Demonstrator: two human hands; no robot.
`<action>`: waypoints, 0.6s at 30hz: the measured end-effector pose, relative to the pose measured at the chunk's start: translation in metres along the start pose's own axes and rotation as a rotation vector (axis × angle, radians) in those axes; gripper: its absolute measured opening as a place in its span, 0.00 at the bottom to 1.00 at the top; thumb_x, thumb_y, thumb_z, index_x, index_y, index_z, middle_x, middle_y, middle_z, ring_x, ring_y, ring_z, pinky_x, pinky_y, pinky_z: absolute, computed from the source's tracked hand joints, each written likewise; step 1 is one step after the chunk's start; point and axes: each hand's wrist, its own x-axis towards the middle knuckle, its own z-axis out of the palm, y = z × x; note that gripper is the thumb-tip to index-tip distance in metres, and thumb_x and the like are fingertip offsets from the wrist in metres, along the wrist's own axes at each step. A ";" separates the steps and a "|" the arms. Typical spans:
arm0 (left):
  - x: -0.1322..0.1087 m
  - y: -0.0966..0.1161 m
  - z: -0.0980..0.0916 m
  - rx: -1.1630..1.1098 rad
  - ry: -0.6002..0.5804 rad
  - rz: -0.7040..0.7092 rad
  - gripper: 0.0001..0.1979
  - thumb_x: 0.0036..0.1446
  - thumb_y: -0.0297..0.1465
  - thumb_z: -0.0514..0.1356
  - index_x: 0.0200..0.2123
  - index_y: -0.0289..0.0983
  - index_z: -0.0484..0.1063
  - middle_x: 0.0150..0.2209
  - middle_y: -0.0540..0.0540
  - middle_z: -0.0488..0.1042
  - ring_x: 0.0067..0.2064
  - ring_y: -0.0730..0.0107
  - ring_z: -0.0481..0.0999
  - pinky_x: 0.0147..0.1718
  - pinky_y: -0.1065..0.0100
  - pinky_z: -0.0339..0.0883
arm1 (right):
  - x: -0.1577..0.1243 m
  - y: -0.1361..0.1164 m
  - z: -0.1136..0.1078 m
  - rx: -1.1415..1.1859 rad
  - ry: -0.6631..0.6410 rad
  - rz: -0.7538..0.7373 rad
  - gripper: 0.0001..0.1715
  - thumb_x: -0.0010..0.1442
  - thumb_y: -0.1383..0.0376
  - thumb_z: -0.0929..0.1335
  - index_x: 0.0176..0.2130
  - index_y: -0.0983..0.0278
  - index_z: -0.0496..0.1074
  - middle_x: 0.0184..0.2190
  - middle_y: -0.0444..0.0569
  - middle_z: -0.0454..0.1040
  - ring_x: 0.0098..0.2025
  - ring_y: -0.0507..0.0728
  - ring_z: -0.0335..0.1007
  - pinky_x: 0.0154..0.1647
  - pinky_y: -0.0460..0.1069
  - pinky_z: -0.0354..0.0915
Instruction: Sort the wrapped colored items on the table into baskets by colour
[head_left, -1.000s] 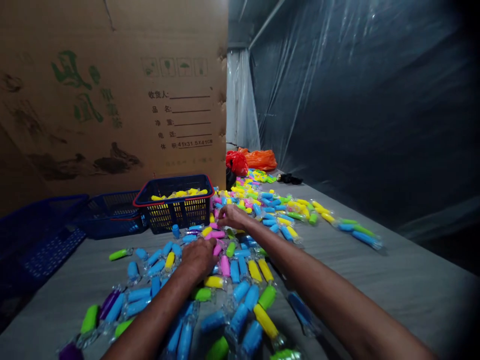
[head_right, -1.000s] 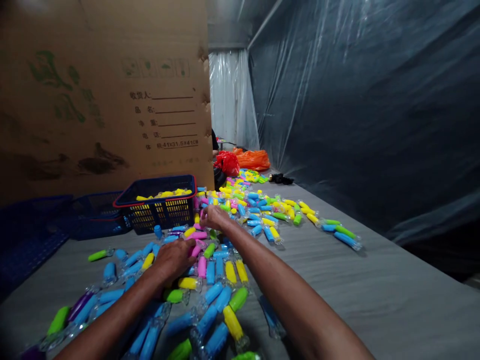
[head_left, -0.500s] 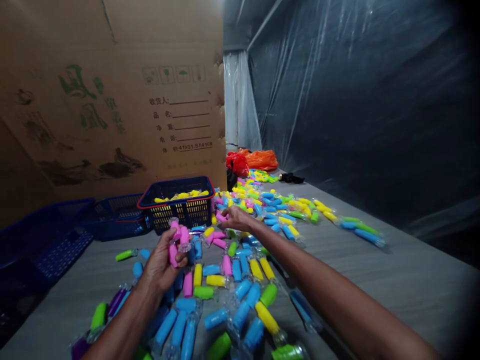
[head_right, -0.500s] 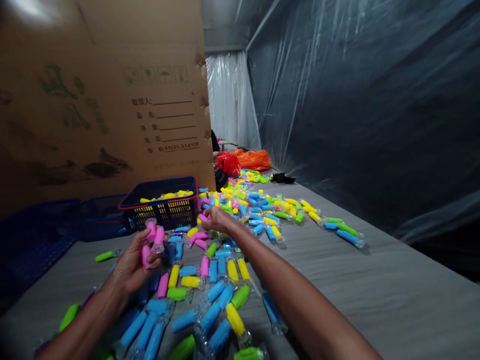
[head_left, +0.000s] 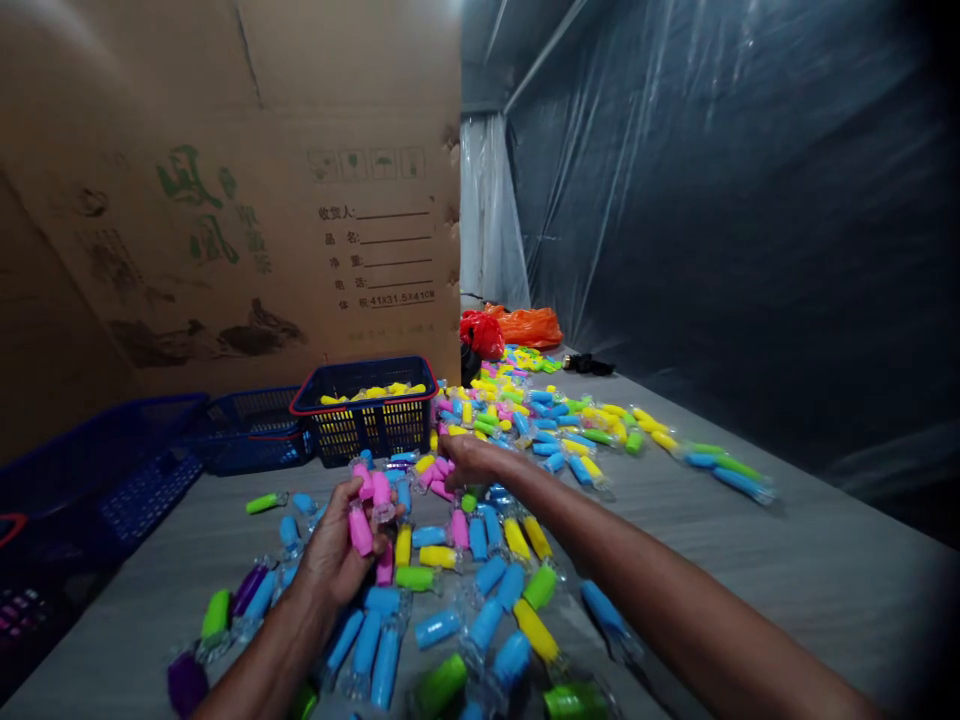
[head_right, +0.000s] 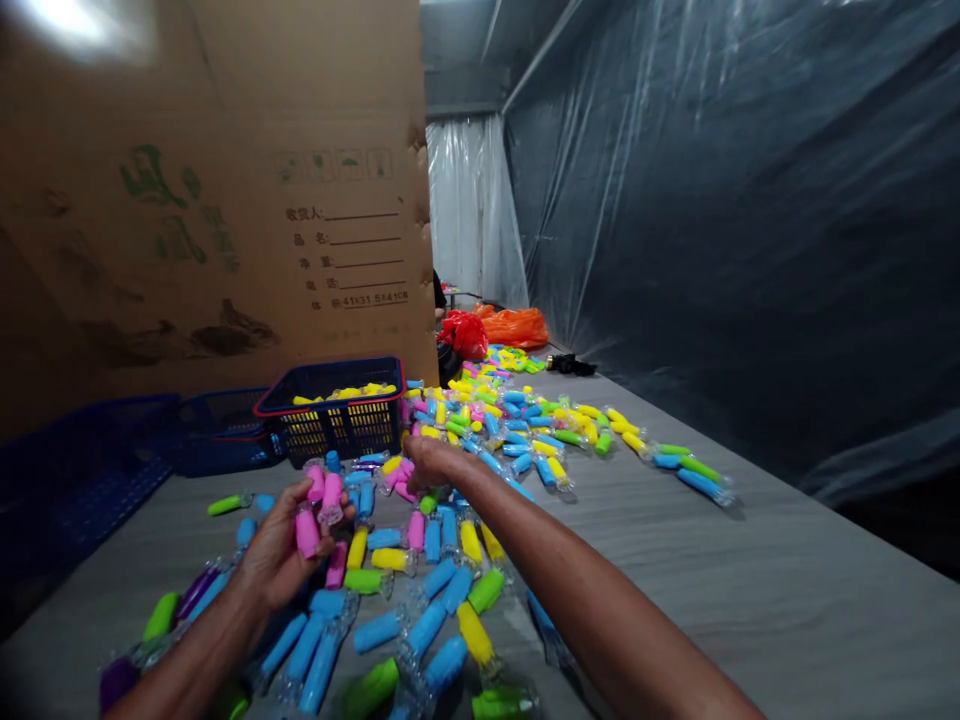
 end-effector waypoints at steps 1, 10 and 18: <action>-0.001 0.000 0.001 -0.012 0.016 -0.017 0.10 0.61 0.31 0.46 0.32 0.33 0.63 0.23 0.47 0.69 0.17 0.74 0.68 0.08 0.78 0.57 | 0.001 -0.001 0.000 -0.002 -0.017 0.006 0.33 0.44 0.61 0.74 0.49 0.65 0.66 0.43 0.51 0.72 0.41 0.58 0.69 0.29 0.44 0.60; 0.006 -0.010 -0.010 -0.064 0.023 0.067 0.07 0.56 0.24 0.52 0.40 0.35 0.62 0.39 0.40 0.73 0.35 0.56 0.78 0.22 0.66 0.74 | -0.003 -0.023 -0.002 -0.103 -0.105 0.028 0.37 0.34 0.58 0.78 0.44 0.69 0.70 0.43 0.57 0.72 0.43 0.64 0.70 0.34 0.49 0.65; 0.006 -0.011 -0.009 -0.051 0.061 0.047 0.03 0.56 0.26 0.53 0.36 0.35 0.63 0.38 0.41 0.74 0.37 0.54 0.77 0.23 0.64 0.74 | -0.008 -0.032 0.000 -0.147 -0.068 0.072 0.38 0.36 0.59 0.76 0.47 0.65 0.68 0.46 0.57 0.71 0.45 0.66 0.69 0.37 0.51 0.65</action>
